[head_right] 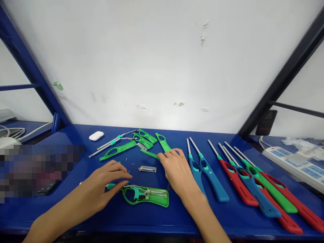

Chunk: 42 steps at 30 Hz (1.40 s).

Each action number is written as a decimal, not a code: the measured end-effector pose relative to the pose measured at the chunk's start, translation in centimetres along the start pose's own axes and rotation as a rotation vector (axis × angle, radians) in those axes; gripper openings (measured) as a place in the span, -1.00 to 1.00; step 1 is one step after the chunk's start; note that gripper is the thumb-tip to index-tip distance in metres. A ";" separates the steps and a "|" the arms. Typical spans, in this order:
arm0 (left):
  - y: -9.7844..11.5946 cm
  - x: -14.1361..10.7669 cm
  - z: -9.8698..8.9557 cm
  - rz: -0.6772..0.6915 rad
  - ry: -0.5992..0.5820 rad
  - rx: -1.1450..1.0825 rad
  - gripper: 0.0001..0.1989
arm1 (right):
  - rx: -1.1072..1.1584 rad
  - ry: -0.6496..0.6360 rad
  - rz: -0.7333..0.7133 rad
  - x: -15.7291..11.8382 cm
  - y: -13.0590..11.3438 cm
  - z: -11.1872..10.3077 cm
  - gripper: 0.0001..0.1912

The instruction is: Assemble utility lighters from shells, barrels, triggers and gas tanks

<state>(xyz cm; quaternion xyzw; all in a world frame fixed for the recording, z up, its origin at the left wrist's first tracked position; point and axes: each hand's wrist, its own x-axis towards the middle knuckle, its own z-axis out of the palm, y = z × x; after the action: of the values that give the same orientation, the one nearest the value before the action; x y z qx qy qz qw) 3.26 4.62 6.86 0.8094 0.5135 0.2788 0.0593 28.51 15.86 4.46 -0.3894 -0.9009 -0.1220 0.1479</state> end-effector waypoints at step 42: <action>0.2 -0.4 1.6 -0.067 -0.205 0.092 -0.73 | 0.535 -0.081 -0.039 -3.5 -6.4 -3.0 -0.85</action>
<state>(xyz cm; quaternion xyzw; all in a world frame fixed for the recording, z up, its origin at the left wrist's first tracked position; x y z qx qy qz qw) 4.11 4.51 5.42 0.8178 0.5438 0.1688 0.0838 26.57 8.27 5.27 -0.3238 -0.9135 0.1333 0.2073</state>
